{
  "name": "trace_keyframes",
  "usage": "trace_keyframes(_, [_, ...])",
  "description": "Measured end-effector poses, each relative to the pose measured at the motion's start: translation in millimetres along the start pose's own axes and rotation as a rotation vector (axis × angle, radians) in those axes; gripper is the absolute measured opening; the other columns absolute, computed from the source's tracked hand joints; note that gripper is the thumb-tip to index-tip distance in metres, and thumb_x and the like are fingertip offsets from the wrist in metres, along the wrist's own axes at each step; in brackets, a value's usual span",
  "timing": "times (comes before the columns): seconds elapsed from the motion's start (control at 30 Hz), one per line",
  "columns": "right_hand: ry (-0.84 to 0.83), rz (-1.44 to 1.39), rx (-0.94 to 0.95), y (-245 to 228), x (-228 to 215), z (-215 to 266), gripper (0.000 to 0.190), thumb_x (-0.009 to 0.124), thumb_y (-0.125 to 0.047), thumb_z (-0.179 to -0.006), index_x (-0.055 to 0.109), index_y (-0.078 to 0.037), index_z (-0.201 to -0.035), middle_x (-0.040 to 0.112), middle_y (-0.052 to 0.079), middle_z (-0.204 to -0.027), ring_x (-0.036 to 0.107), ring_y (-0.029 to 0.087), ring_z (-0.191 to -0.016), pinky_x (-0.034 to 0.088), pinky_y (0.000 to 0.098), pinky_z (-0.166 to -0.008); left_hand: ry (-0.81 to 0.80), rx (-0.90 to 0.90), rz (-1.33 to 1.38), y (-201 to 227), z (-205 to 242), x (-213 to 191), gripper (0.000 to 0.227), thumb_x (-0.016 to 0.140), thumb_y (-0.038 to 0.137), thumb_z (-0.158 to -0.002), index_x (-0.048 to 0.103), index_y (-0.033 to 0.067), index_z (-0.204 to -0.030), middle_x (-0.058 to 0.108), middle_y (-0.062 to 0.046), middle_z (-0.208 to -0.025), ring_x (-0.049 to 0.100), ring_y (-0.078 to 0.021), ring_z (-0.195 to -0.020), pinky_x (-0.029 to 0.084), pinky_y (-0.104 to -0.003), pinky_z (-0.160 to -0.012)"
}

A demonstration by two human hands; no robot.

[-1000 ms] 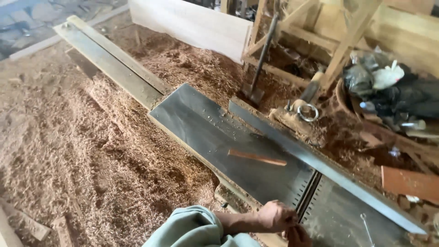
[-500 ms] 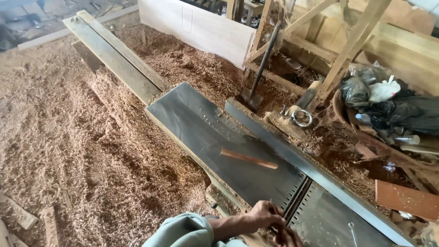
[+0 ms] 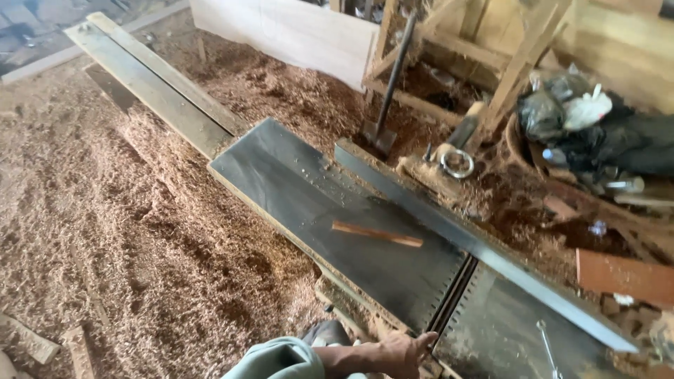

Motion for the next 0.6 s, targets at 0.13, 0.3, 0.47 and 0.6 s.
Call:
trace_keyframes(0.13, [-0.004, -0.212, 0.109, 3, -4, 8, 0.028, 0.076, -0.005, -0.081, 0.077, -0.004, -0.109, 0.080, 0.018, -0.098, 0.075, 0.030, -0.092, 0.060, 0.0419, -0.081, -0.051, 0.209, -0.067, 5, -17, 29, 0.106, 0.057, 0.035, -0.087, -0.008, 0.0140, -0.168, 0.065, -0.035, -0.089, 0.063, -0.0528, -0.080, 0.047, -0.054, -0.071])
trace_keyframes(0.3, [-0.065, -0.189, 0.204, -39, -22, 32, 0.042, 0.080, -0.016, -0.081, 0.074, -0.007, -0.121, 0.078, 0.015, -0.112, 0.073, 0.027, -0.101, 0.059, 0.0398, -0.084, 0.149, 0.509, -0.238, -69, -90, 108, 0.114, 0.072, 0.026, -0.084, -0.008, 0.0185, -0.166, 0.066, 0.003, -0.107, 0.063, -0.0244, -0.071, 0.020, -0.045, -0.082])
trace_keyframes(0.47, [-0.328, -0.219, 0.215, -74, -20, 37, 0.061, 0.079, -0.041, -0.081, 0.069, -0.013, -0.135, 0.081, 0.005, -0.097, 0.073, 0.017, -0.091, 0.056, 0.0303, -0.081, 0.345, 0.560, -0.415, -64, -62, 99, 0.092, 0.066, 0.041, -0.100, 0.012, 0.0063, -0.166, 0.041, 0.009, -0.049, 0.036, -0.0062, -0.040, 0.033, -0.028, -0.033])
trace_keyframes(0.6, [-0.300, -0.262, 0.248, -83, -21, 24, 0.020, 0.062, -0.024, -0.098, 0.068, -0.012, -0.114, 0.077, 0.008, -0.100, 0.075, 0.021, -0.088, 0.064, 0.0346, -0.085, 0.408, 0.479, -0.216, -71, -57, 69, 0.071, 0.056, 0.038, -0.104, 0.020, 0.0130, -0.161, 0.057, 0.009, -0.055, 0.045, -0.0058, -0.038, 0.039, -0.026, -0.031])
Point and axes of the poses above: each hand's wrist, its own z-axis away from the middle knuckle, its own x-axis out of the palm, y = z × x, the point moved 9 cm from there along -z, towards the middle knuckle
